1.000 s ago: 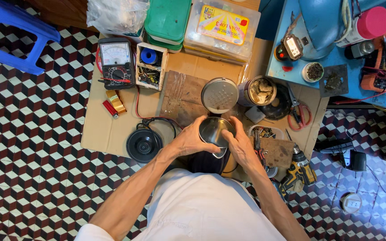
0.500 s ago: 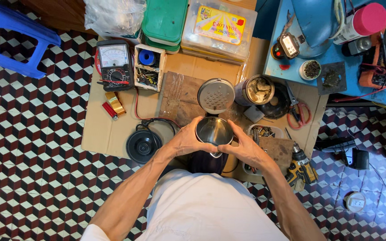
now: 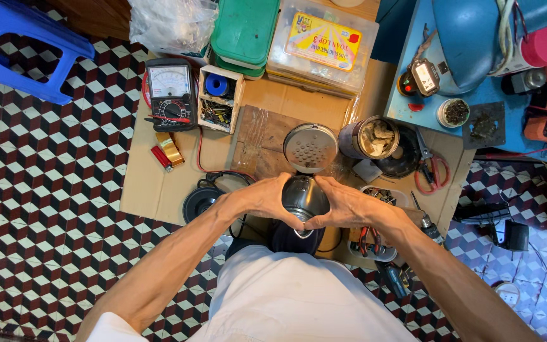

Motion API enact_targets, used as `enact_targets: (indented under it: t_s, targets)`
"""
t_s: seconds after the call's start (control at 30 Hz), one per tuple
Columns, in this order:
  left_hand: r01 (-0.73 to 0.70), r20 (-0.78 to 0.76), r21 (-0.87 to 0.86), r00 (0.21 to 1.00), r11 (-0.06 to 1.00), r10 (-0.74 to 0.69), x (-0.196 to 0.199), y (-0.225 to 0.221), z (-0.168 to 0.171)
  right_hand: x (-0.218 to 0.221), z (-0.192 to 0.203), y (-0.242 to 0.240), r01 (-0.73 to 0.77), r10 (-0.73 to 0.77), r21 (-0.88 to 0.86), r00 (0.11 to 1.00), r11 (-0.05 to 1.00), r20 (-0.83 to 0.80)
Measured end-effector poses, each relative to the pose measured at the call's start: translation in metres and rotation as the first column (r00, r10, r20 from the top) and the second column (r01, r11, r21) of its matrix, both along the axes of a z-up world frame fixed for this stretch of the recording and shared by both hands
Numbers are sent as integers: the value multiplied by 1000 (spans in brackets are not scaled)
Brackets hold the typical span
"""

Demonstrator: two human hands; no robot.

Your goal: The person disassembles a purple electric kettle, removes the lid and inner metal filter, and uses a power drill to remove a screw from the kettle's base. They then reassemble the kettle by placing the filter and lid back on.

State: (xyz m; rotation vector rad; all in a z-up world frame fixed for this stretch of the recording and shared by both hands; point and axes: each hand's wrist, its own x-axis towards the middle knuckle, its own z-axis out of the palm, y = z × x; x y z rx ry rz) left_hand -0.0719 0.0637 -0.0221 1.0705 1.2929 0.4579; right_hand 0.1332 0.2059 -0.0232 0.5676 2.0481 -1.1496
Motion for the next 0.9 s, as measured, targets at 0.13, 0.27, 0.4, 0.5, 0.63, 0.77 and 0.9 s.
enact_targets:
  t_s: [0.13,0.27,0.4,0.5,0.63,0.77,0.9]
  targets:
    - [-47,-65,9,997,999,48,-2,-5,-3,3,-3,-4,82,-88,-56,990,995,-110]
    - [-122,-65,28,990,992,124,1,-8,-9,9,-3,-16,238,-247,-67,949,969,-195]
    - [-155,-73,62,984,986,160,1,-11,-11,13,1,-21,249,-246,-22,935,968,-255]
    - [-175,-65,64,982,983,179,-1,-12,-9,10,3,-23,319,-328,-79,900,944,-287]
    - [-187,-52,43,980,981,190,0,-12,-2,11,6,-26,319,-317,-34,918,947,-238]
    - [-201,-39,43,978,979,203,-1,-9,1,9,5,-25,331,-324,-28,898,943,-298]
    - [-227,-36,-20,973,974,226,-1,-9,4,8,11,-25,343,-355,-92,911,935,-208]
